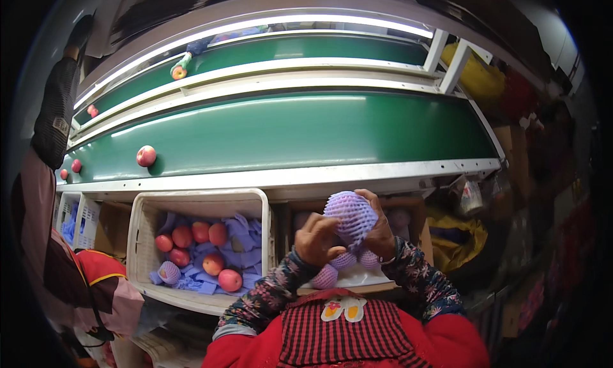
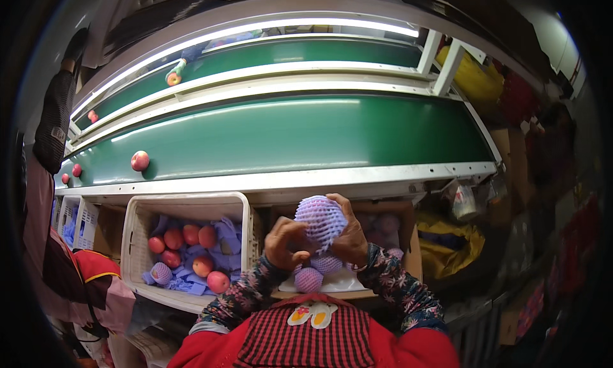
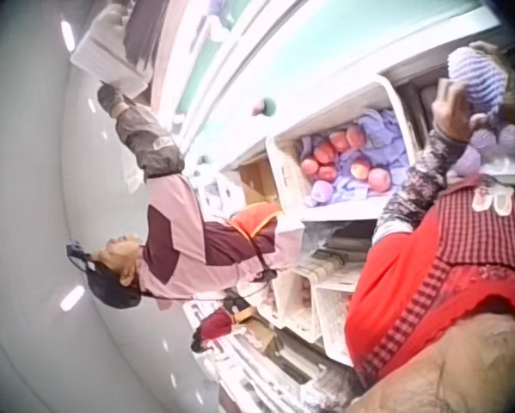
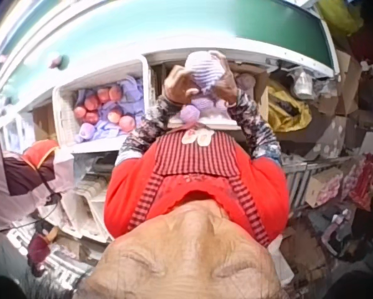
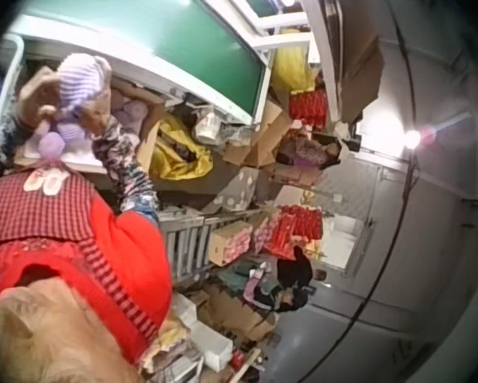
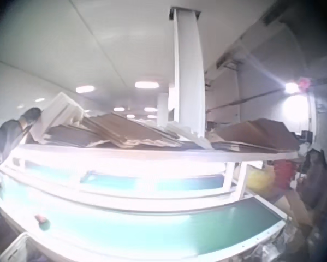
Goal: The person picks apples from a conveyor belt, wraps each one in a foam net, and places it into a cardboard box. The process is repeated continuously as apples move along the belt.
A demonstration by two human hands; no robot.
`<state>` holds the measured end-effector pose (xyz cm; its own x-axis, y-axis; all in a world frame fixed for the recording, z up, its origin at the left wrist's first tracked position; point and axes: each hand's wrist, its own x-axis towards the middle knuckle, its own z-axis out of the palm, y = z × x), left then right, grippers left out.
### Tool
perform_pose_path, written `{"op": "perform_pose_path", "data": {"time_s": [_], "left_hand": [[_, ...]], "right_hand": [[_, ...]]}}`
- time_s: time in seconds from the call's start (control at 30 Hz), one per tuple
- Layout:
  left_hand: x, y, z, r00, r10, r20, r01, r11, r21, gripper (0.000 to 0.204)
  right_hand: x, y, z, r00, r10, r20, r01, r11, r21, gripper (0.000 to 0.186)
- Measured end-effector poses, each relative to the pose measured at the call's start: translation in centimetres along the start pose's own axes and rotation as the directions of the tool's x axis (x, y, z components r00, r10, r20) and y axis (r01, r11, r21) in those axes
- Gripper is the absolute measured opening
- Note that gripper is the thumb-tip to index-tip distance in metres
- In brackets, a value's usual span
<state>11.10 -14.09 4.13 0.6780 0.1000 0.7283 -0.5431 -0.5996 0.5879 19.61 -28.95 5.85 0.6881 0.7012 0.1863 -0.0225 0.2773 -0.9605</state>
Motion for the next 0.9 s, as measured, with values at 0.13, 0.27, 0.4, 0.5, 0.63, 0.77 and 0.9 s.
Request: {"op": "perform_pose_path", "data": {"time_s": [0.13, 0.27, 0.4, 0.5, 0.63, 0.77, 0.9], "left_hand": [[0.2, -0.6, -1.0, 0.968, 0.006, 0.249, 0.006, 0.999, -0.047, 0.087], [-1.9, -2.3, 0.2, 0.861, -0.309, 0.403, 0.485, 0.737, -0.471, 0.085], [-5.9, -3.8, 3.8, 0.782, -0.429, 0.452, 0.612, 0.668, -0.423, 0.071], [-6.4, -4.1, 5.6, 0.795, -0.465, 0.389, 0.563, 0.805, -0.188, 0.065], [-5.9, -4.9, 4.1, 0.815, -0.507, 0.28, 0.559, 0.816, -0.149, 0.049], [-6.4, -4.7, 0.6, 0.673, -0.659, 0.336, 0.737, 0.555, -0.386, 0.037], [-7.9, -4.2, -2.8, 0.66, -0.692, 0.292, 0.742, 0.537, -0.402, 0.034]], "right_hand": [[-2.0, 1.0, -0.7, 0.926, 0.328, 0.188, -0.378, 0.816, 0.439, 0.06], [-4.2, 0.6, -1.5, 0.882, 0.322, 0.344, -0.468, 0.682, 0.562, 0.071], [-5.7, 2.2, -1.3, 0.918, 0.395, 0.022, -0.395, 0.919, 0.001, 0.079], [-6.3, 5.5, -3.3, 0.913, 0.394, -0.104, -0.397, 0.918, -0.007, 0.067], [-8.2, 10.4, -8.6, 0.807, 0.568, -0.164, -0.537, 0.82, 0.199, 0.043], [-12.6, 18.4, -11.3, 0.497, 0.867, -0.043, -0.827, 0.458, -0.326, 0.045], [-15.4, 24.6, -11.3, 0.324, 0.924, -0.204, -0.94, 0.339, 0.042, 0.061]]}}
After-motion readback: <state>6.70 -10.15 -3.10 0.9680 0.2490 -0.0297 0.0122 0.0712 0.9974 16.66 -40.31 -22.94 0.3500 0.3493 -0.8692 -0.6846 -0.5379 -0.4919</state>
